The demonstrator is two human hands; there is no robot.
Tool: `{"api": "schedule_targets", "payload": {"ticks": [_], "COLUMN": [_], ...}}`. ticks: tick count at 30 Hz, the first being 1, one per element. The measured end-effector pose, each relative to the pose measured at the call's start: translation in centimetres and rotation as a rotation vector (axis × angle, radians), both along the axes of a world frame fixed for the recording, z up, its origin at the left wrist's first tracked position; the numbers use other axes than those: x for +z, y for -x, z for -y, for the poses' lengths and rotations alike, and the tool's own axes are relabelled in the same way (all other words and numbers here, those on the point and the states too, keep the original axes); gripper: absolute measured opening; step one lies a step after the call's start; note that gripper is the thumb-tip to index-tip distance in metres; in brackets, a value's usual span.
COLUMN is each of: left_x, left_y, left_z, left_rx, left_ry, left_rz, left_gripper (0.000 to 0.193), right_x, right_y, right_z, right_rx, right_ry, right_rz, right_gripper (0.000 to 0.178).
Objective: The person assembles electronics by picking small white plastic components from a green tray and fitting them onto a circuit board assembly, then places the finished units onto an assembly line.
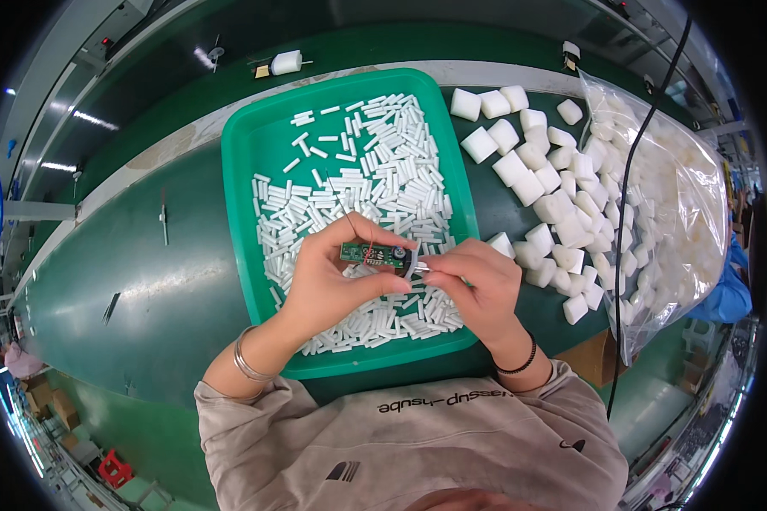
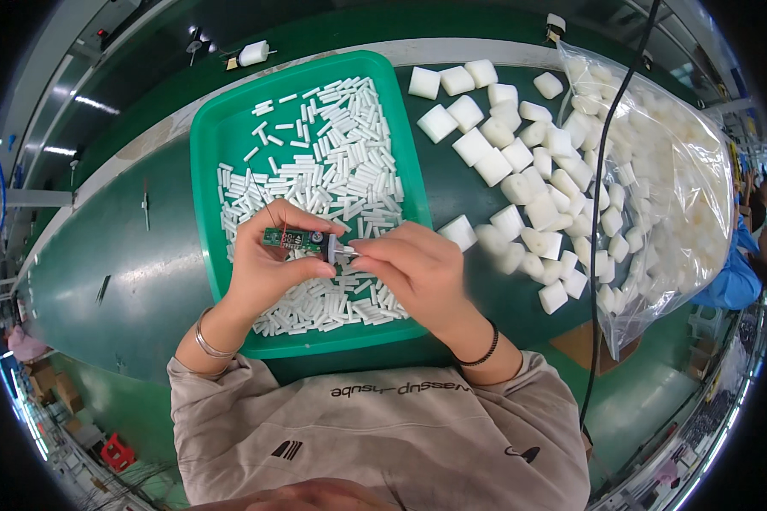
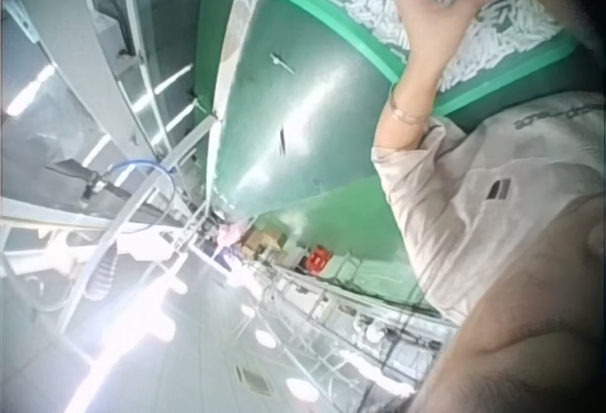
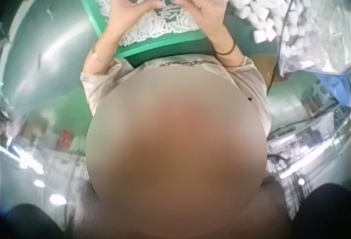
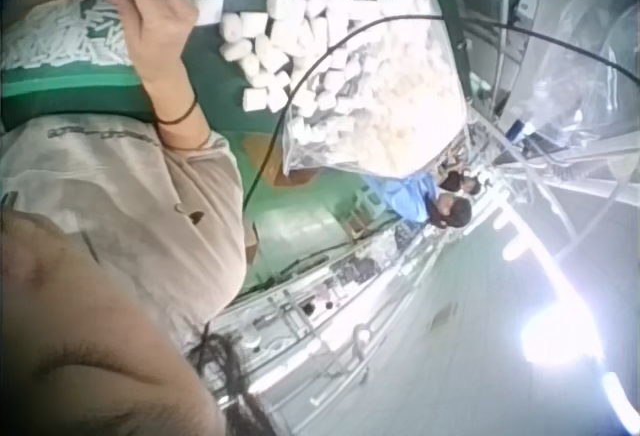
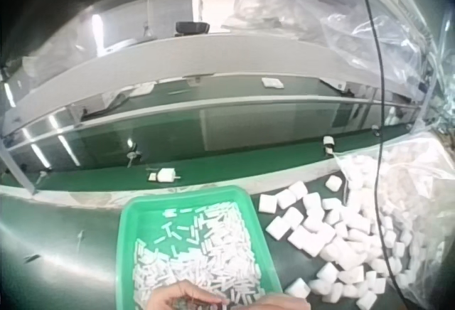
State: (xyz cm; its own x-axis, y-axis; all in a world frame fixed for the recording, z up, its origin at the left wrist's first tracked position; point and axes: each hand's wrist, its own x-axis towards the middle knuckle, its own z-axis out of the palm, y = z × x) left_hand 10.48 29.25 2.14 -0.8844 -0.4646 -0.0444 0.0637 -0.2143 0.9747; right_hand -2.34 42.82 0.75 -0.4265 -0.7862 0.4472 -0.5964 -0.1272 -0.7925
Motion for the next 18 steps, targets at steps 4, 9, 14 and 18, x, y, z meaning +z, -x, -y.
{"api": "schedule_targets", "payload": {"ticks": [4,9,14,18], "left_x": [0.0,-0.1,-0.4,-0.3], "left_y": [-0.1,0.2,0.5,0.3], "left_z": [0.0,0.5,1.2,1.4], "left_rx": [-0.016,0.103,0.157,0.19], "left_ry": [0.199,0.079,-0.081,-0.127], "left_rz": [0.075,0.062,0.013,-0.01], "left_gripper": [0.032,0.032,0.032,0.032], "right_x": [0.3,2.5,0.2,0.0], "right_y": [0.9,6.1,9.9,9.7], "right_z": [0.5,3.0,5.4,5.7], "right_rx": [0.109,-0.296,-0.482,-0.343], "right_ry": [-0.001,-0.315,-0.572,-0.666], "right_rz": [-0.14,-0.732,-0.796,-0.644], "right_gripper": [0.018,0.025,0.019,0.018]}}
